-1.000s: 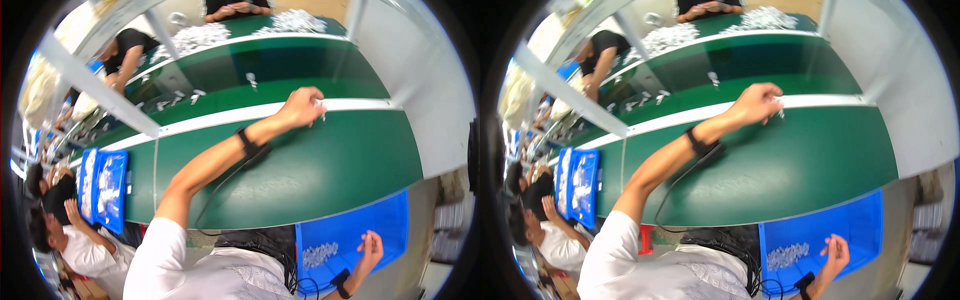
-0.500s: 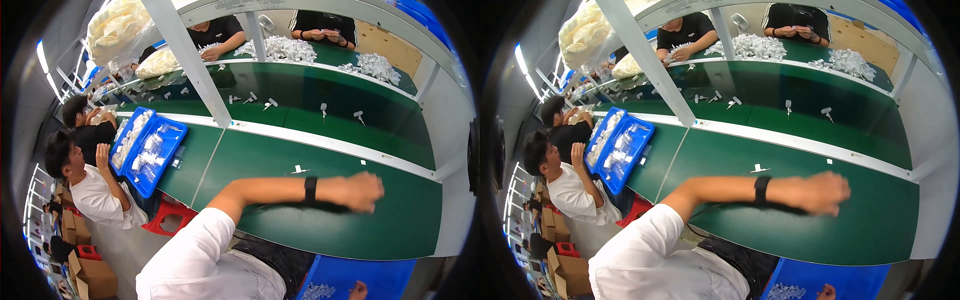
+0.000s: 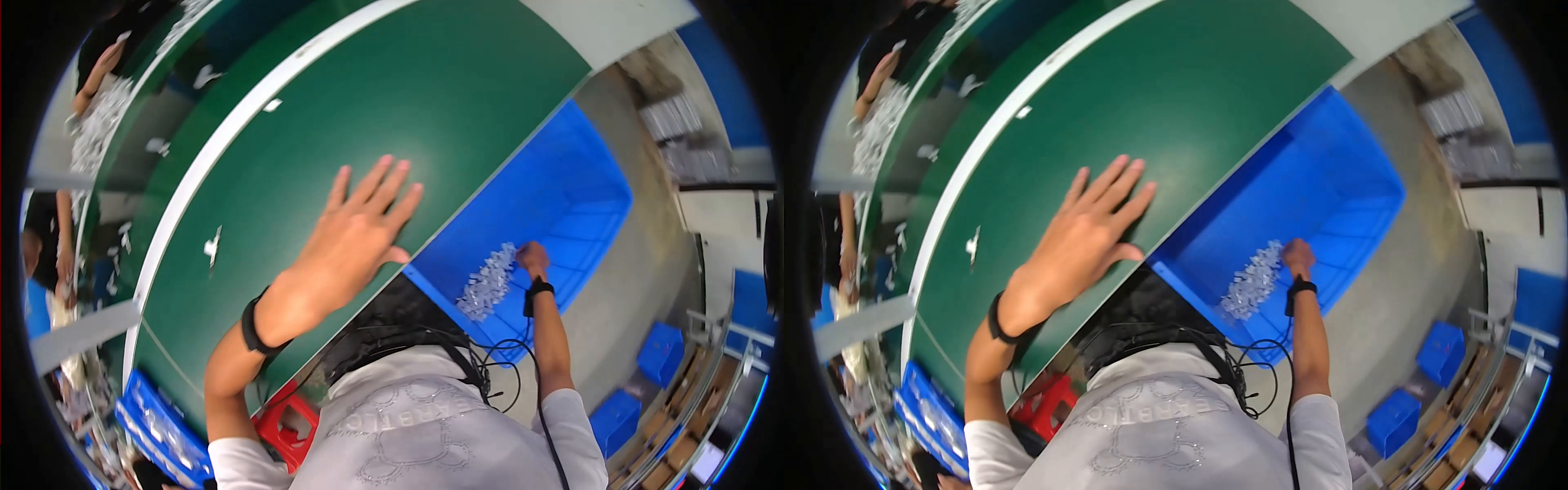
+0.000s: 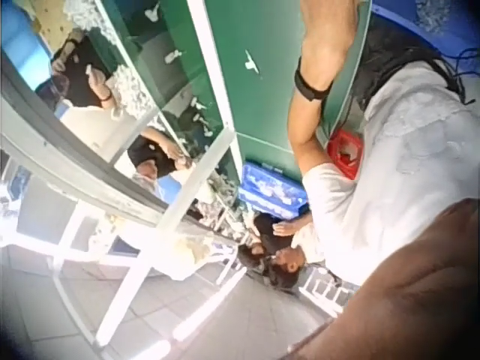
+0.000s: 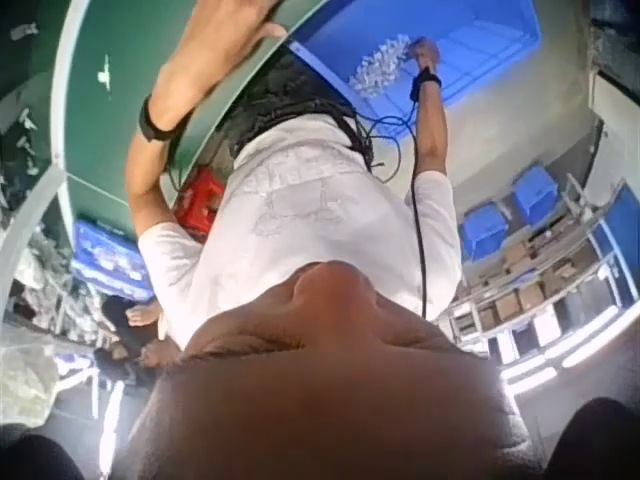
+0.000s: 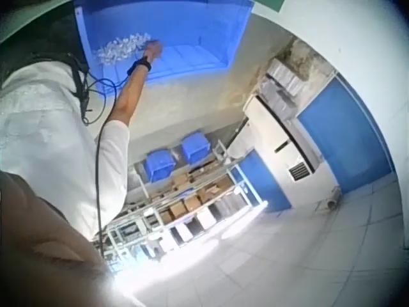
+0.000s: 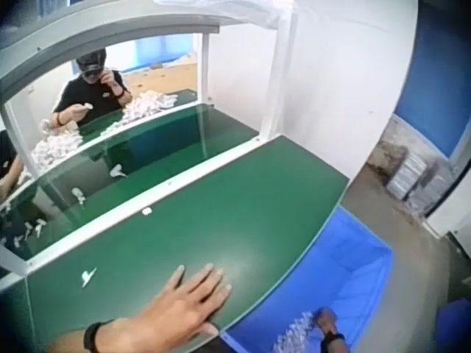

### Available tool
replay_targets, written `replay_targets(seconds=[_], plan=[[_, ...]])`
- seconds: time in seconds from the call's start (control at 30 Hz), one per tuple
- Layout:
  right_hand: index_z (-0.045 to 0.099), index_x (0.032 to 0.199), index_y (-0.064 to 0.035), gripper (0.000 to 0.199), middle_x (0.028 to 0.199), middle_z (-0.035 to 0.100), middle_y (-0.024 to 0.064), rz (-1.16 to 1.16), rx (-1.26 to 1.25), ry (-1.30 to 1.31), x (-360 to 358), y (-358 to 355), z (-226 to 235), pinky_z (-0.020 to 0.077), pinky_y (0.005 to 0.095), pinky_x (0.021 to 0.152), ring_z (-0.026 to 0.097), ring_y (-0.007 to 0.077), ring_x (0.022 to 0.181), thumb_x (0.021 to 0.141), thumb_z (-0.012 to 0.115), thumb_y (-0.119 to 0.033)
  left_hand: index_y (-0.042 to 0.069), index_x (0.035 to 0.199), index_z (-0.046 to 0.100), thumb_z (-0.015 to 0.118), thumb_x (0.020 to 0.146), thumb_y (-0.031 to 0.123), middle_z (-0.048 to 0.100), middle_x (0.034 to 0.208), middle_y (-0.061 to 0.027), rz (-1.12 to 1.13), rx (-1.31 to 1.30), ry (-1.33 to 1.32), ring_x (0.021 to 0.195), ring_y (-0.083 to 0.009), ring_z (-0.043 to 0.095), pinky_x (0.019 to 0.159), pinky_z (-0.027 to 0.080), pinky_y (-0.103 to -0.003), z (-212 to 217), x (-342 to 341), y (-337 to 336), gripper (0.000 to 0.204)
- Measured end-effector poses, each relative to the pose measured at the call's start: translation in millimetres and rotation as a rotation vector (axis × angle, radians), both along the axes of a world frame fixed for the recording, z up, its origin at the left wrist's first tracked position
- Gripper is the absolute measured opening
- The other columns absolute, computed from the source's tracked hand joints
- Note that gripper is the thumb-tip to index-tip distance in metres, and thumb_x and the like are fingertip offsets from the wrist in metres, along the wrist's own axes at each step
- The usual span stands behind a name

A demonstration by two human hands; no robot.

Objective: Sorting and arranging small plastic components on a workbench in a factory setting.

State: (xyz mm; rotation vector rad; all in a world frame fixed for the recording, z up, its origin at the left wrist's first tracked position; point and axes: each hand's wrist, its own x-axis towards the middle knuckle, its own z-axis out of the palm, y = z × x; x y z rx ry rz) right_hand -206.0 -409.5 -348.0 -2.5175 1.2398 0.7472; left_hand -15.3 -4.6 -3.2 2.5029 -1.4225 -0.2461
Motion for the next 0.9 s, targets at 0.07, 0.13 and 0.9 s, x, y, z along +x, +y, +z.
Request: replay_targets(seconds=[0.07, 0.13, 0.9], plan=[[0.075, 0.102, -0.0139, 0.027, 0.107, 0.072, 0.0154, -0.038, -0.03, 0.058, -14.6, 4.5, 12.8, 0.0558, 0.044, 0.082, 0.068, 0.0369, 0.103, 0.077, 0.068, -0.023, 0.008, 0.145, 0.043, 0.072, 0.076, 0.029, 0.032, 0.156, -0.0151, 0.002, 0.01, 0.032, 0.145, -0.0352, 0.027, 0.115, 0.029, -0.058, -1.7, -1.2, -4.9, 0.077], [0.076, 0.102, -0.0137, 0.026, 0.107, 0.072, 0.0139, -0.006, -0.013, 0.192, -16.7, 5.8, 15.8, 0.0562, 0.0431, 0.082, 0.069, 0.0351, 0.101, 0.079, 0.067, -0.021, 0.009, 0.145, 0.043, 0.072, 0.076, 0.03, 0.032, 0.156, -0.0149, -0.017, 0.002, 0.04, 0.145, -0.0352, 0.027, 0.115, 0.029, -0.058, -3.7, -2.7, -7.5, 0.078], [0.073, 0.101, -0.0063, 0.026, 0.111, 0.07, 0.0175, 0.306, 0.098, 0.202, -8.5, 34.3, 20.9, 0.0543, 0.0467, 0.087, 0.065, 0.0387, 0.106, 0.084, 0.061, -0.022, 0.004, 0.143, 0.045, 0.069, 0.083, 0.033, 0.035, 0.153, -0.0182, -0.031, -0.057, 0.008, 0.146, -0.0344, 0.026, 0.115, 0.027, -0.059, -11.9, -6.3, -2.7, 0.071]])
